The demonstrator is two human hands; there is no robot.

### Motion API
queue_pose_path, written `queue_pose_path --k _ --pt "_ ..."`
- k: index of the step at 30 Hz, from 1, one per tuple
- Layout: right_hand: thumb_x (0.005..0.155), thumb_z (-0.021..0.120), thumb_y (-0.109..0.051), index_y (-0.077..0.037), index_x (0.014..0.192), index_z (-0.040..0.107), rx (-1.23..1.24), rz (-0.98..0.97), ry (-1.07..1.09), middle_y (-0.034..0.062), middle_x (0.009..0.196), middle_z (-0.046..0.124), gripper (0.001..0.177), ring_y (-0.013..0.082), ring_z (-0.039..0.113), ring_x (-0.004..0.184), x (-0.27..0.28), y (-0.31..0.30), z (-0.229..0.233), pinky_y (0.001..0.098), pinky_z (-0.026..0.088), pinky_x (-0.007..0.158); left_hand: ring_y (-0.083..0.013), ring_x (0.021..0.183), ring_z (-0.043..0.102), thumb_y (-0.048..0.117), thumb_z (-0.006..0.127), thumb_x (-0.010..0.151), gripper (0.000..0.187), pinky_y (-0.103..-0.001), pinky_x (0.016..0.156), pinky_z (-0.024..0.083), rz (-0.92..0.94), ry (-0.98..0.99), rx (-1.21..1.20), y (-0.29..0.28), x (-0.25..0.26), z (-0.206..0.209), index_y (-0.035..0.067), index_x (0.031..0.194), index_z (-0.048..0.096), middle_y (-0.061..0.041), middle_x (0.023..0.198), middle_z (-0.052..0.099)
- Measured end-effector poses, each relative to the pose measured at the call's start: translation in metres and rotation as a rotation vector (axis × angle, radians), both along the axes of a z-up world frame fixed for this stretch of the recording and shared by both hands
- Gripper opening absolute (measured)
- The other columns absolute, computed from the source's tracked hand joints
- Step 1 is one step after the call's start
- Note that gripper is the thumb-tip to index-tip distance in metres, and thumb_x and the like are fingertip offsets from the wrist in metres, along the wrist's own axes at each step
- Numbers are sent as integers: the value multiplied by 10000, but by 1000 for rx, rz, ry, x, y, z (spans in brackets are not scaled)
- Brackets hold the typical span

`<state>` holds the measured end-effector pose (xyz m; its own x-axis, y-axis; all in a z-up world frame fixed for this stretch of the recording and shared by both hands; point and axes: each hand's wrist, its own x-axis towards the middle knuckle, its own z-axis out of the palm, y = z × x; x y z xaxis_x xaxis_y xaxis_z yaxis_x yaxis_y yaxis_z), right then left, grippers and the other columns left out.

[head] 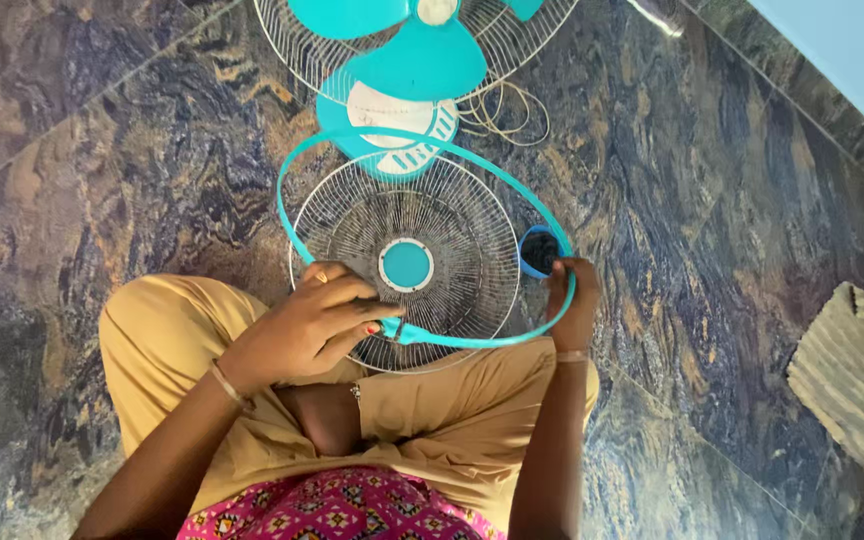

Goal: The person uses a screwdriver to tighten screws on the front grill of a teal electric fan. After securing the grill, they attach it to the fan body, aligning the tabs and snapping it into place.

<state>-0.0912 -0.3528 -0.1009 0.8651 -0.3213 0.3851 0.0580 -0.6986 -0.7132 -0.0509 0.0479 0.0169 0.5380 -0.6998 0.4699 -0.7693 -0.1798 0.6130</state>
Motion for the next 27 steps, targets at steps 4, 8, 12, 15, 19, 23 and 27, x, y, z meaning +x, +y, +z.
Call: queue_pose_path --k 4,8,12,15,19,23,27 --pt "1107 554 -193 -25 1043 585 19 8 -24 140 906 540 183 255 515 799 16 -10 -77 377 456 757 -268 966 530 156 660 929 368 -429 914 401 15 -118 131 -5 -10 -72 98 1289 708 -67 1062 620" --pt "1122 496 -194 -31 1070 580 -107 47 -137 139 962 588 190 279 565 890 28 -24 -136 404 464 837 -230 1007 563 82 616 882 442 -415 945 419 4 -227 317 -3 -20 -145 129 1320 654 -36 1147 616" --pt "1069 515 -186 -51 1060 611 -348 50 -74 121 931 618 166 284 610 892 22 -37 -165 492 439 957 -255 1055 583 122 579 865 464 -412 931 434 -35 -231 492 -1 -32 -198 127 1328 599 -56 1142 596" --pt "991 580 -182 -69 993 627 -479 92 90 63 775 617 123 220 638 787 19 -40 -176 597 395 1067 -267 1077 595 153 561 867 437 -431 958 437 -49 -184 544 1 -39 -219 84 1296 604 -95 1137 599" --pt "989 564 -144 -18 1072 566 1015 -249 805 109 818 698 152 284 719 662 23 -19 -181 408 622 613 -285 1031 603 256 629 822 495 -459 971 427 10 -112 457 5 -36 -215 64 1277 594 -124 1200 596" --pt "1015 563 -215 52 1045 621 808 19 799 118 809 703 275 235 734 652 20 -17 -179 415 614 556 -312 1030 599 333 704 744 618 -454 924 423 -8 49 495 -2 -33 -190 35 1270 573 -134 1173 595" --pt "1002 562 -229 10 1048 644 852 -88 765 137 780 676 257 255 692 619 25 -10 -174 404 591 535 -308 1088 605 190 656 773 567 -447 915 430 -36 -26 290 -4 -31 -166 65 1322 582 -126 1200 605"
